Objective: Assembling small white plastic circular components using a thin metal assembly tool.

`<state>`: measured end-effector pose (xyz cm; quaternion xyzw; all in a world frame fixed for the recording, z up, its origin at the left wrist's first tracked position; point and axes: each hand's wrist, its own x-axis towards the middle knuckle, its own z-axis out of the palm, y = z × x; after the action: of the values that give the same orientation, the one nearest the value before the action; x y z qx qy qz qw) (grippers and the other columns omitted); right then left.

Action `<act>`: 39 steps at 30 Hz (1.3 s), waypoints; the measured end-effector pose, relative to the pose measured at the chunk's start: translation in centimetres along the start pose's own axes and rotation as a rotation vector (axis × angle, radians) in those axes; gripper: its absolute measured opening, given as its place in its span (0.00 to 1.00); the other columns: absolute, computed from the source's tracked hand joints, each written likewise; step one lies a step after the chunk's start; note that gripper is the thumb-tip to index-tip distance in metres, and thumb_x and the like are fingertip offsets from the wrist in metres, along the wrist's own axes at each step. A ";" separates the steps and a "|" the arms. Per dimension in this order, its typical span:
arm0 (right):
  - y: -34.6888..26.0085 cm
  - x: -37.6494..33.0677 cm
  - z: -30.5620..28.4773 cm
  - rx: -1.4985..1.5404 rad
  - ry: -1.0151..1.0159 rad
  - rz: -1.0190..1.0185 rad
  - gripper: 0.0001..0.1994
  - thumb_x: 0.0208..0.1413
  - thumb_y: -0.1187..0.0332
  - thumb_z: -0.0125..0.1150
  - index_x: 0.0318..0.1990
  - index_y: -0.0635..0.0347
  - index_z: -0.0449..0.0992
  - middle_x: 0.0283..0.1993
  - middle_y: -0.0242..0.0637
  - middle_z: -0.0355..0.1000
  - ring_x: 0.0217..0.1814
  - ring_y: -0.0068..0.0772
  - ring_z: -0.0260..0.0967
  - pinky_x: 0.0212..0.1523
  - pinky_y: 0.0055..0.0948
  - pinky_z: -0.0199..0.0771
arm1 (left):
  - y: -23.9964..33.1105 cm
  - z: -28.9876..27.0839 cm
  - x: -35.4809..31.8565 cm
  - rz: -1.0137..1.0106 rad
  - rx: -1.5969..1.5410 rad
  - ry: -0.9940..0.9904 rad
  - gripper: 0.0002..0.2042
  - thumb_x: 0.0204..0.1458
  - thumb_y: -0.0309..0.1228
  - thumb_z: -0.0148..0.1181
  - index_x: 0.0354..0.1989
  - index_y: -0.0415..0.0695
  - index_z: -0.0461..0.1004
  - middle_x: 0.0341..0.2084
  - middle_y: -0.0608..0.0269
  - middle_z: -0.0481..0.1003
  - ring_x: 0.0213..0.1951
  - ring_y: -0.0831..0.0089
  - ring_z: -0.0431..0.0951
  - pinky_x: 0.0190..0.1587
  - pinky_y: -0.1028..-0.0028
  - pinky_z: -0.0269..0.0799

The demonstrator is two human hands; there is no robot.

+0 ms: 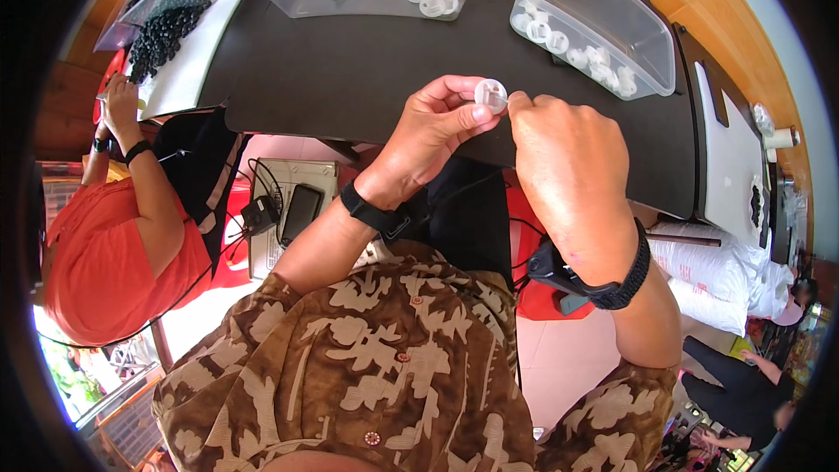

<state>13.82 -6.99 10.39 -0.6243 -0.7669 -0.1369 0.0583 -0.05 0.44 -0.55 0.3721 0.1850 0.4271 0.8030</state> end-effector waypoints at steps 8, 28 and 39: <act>0.2 -0.5 -0.3 -0.043 -0.041 -0.018 0.06 0.47 0.75 0.54 0.33 0.62 0.75 0.24 0.40 0.71 0.29 0.42 0.75 0.27 0.36 0.74 | 0.0 -0.1 0.0 -0.013 0.006 -0.003 0.14 0.54 0.24 0.61 0.48 0.40 0.71 0.42 0.59 0.76 0.45 0.71 0.77 0.51 0.73 0.75; 1.4 -0.6 1.0 0.366 -0.039 0.069 0.10 0.54 0.75 0.51 0.41 0.61 0.76 0.29 0.48 0.74 0.31 0.53 0.72 0.31 0.44 0.71 | 0.1 -0.2 0.2 -0.033 0.017 -0.001 0.13 0.54 0.22 0.59 0.49 0.41 0.71 0.43 0.60 0.76 0.46 0.70 0.77 0.51 0.73 0.75; 1.3 -0.5 1.2 0.277 -0.030 0.056 0.12 0.52 0.75 0.51 0.43 0.59 0.76 0.29 0.45 0.74 0.31 0.50 0.74 0.31 0.42 0.74 | 0.2 -0.1 0.1 -0.030 0.001 -0.019 0.14 0.54 0.24 0.60 0.49 0.40 0.71 0.43 0.58 0.76 0.47 0.69 0.77 0.51 0.73 0.75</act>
<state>15.30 -6.89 9.26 -0.6332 -0.7616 -0.0185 0.1362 -0.15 0.62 -0.44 0.3738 0.1834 0.4113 0.8108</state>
